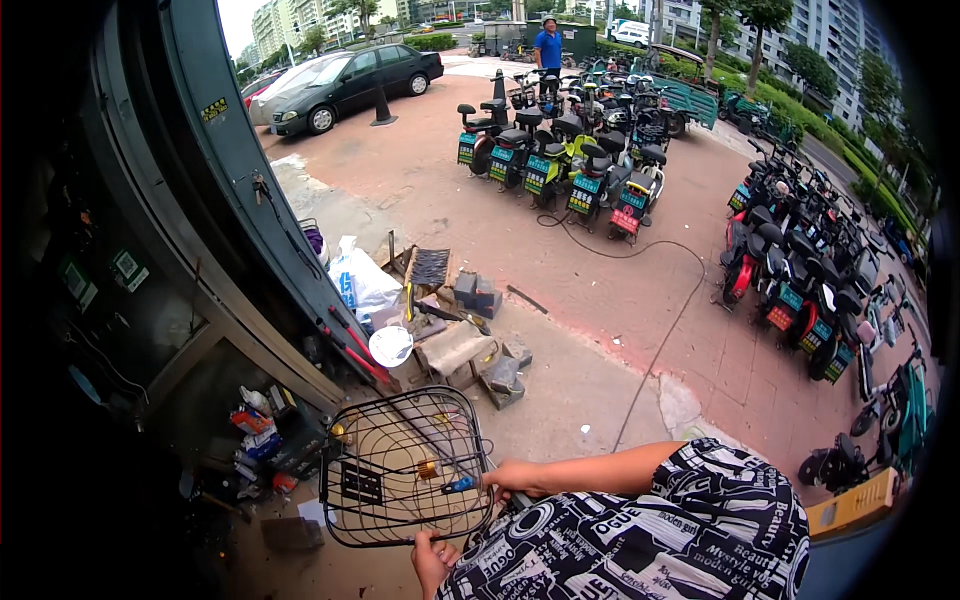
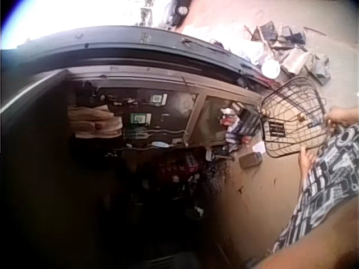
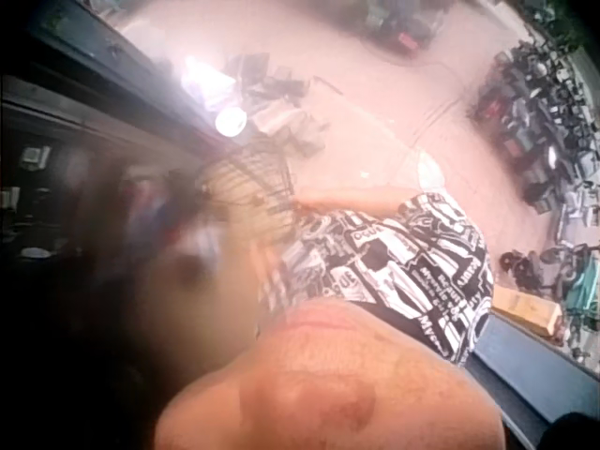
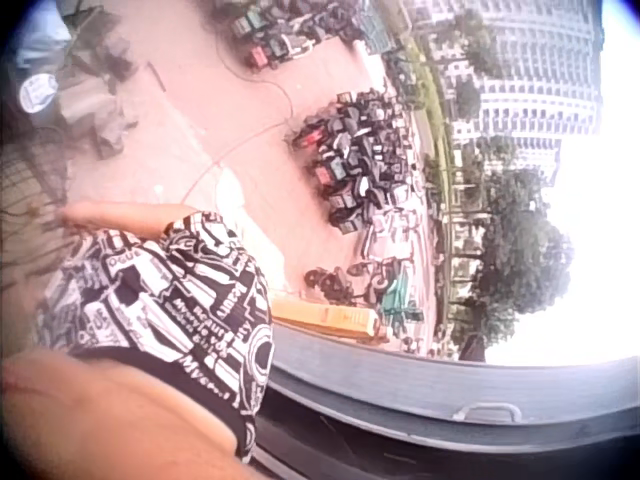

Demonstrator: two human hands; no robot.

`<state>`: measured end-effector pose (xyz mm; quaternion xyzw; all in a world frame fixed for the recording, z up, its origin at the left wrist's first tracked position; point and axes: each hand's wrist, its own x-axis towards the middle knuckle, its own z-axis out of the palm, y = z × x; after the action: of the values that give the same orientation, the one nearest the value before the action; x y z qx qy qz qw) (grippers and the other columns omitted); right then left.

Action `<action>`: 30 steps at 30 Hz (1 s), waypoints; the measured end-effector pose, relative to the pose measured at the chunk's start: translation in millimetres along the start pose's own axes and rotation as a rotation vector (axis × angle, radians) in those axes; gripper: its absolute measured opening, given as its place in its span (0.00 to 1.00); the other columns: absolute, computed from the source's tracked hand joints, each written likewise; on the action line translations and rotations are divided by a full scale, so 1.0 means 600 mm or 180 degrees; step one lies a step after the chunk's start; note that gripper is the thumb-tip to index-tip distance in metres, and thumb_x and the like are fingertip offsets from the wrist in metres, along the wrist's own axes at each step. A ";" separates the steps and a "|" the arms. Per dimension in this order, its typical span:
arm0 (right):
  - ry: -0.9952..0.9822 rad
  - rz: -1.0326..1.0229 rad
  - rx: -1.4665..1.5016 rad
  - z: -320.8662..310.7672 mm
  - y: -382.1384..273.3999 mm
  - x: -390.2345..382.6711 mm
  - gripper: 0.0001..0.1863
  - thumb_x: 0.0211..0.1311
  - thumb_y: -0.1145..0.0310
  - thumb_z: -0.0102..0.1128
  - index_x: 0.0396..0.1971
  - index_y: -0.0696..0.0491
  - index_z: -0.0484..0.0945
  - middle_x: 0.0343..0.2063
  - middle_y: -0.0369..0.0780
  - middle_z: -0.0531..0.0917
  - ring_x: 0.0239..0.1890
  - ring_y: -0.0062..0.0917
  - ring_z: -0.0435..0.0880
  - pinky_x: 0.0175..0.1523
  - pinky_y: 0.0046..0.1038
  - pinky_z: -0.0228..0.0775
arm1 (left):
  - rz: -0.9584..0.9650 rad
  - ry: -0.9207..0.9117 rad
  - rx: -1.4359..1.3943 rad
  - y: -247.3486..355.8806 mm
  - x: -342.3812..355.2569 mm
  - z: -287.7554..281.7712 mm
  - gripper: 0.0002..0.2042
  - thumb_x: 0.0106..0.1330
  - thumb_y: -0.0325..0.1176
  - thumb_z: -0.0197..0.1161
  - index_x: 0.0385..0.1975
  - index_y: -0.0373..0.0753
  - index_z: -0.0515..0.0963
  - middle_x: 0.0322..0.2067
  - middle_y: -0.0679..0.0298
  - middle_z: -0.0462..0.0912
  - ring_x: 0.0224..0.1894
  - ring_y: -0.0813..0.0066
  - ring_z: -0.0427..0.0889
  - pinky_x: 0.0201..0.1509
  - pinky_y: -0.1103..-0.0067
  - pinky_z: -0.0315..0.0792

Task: The person carries a wire basket indoors, sits on the floor, and uses a screwdriver to unscrew and detach brackets from the basket. The person then removes the detached license plate and handles a small light fixture from inside the basket.

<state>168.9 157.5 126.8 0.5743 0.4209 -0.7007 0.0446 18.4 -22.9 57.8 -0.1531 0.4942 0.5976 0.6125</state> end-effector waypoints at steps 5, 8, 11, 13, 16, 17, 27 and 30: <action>-0.0120 0.0302 -0.0122 -0.015 0.039 0.062 0.15 0.56 0.59 0.64 0.24 0.57 0.80 0.17 0.38 0.79 0.13 0.16 0.70 0.19 0.19 0.63 | -0.0053 0.0031 -0.0067 -0.004 -0.012 0.002 0.12 0.63 0.38 0.52 0.30 0.34 0.64 0.13 0.71 0.51 0.14 0.79 0.54 0.16 0.80 0.52; -0.0120 0.0388 -0.0099 -0.008 0.037 0.057 0.16 0.56 0.58 0.65 0.25 0.57 0.80 0.18 0.38 0.79 0.13 0.16 0.70 0.19 0.20 0.63 | -0.0026 0.0050 -0.0040 -0.008 -0.018 -0.004 0.12 0.63 0.38 0.51 0.29 0.34 0.64 0.13 0.70 0.50 0.14 0.79 0.54 0.16 0.80 0.53; -0.0161 0.0420 -0.0168 -0.005 0.033 0.054 0.16 0.55 0.57 0.66 0.26 0.57 0.80 0.18 0.38 0.79 0.13 0.16 0.70 0.19 0.20 0.63 | -0.0068 0.0117 -0.0117 -0.006 -0.023 -0.003 0.12 0.63 0.38 0.51 0.28 0.34 0.64 0.12 0.71 0.50 0.13 0.79 0.54 0.16 0.81 0.52; -0.0159 0.0359 -0.0197 -0.002 0.035 0.056 0.18 0.55 0.55 0.66 0.22 0.56 0.77 0.15 0.37 0.77 0.13 0.18 0.70 0.18 0.22 0.63 | -0.0079 0.0127 -0.0147 -0.008 -0.023 -0.003 0.12 0.63 0.38 0.51 0.28 0.34 0.64 0.12 0.71 0.51 0.13 0.79 0.54 0.16 0.81 0.52; -0.0183 0.0288 -0.0165 0.000 0.035 0.055 0.20 0.54 0.54 0.66 0.18 0.55 0.75 0.13 0.35 0.74 0.12 0.21 0.70 0.17 0.24 0.64 | -0.0093 0.0117 -0.0233 -0.012 -0.022 -0.007 0.12 0.62 0.38 0.52 0.27 0.35 0.64 0.12 0.71 0.51 0.13 0.79 0.54 0.15 0.81 0.52; -0.0210 0.0279 -0.0109 0.001 0.035 0.054 0.20 0.54 0.54 0.66 0.18 0.56 0.75 0.13 0.35 0.73 0.12 0.21 0.69 0.17 0.24 0.63 | -0.0095 0.0097 -0.0296 -0.013 -0.021 -0.008 0.12 0.62 0.38 0.52 0.27 0.35 0.64 0.12 0.71 0.51 0.13 0.79 0.54 0.15 0.81 0.52; -0.0298 0.0375 -0.0051 0.005 0.026 0.037 0.15 0.56 0.59 0.61 0.23 0.56 0.76 0.14 0.36 0.73 0.13 0.20 0.69 0.17 0.24 0.64 | -0.0196 0.0066 -0.0222 -0.001 -0.025 -0.002 0.12 0.63 0.39 0.53 0.25 0.39 0.65 0.11 0.72 0.50 0.12 0.79 0.53 0.16 0.80 0.52; -0.0246 0.0377 0.0111 -0.001 0.036 0.046 0.14 0.56 0.60 0.59 0.27 0.57 0.76 0.16 0.36 0.74 0.13 0.20 0.69 0.18 0.23 0.65 | -0.0189 0.0125 -0.0111 -0.001 -0.025 0.002 0.12 0.63 0.39 0.53 0.24 0.40 0.65 0.11 0.72 0.50 0.12 0.79 0.53 0.16 0.80 0.52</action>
<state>171.9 155.8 92.2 0.5714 0.3719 -0.7257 0.0922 22.5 -30.9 69.8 -0.1901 0.4910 0.5845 0.6174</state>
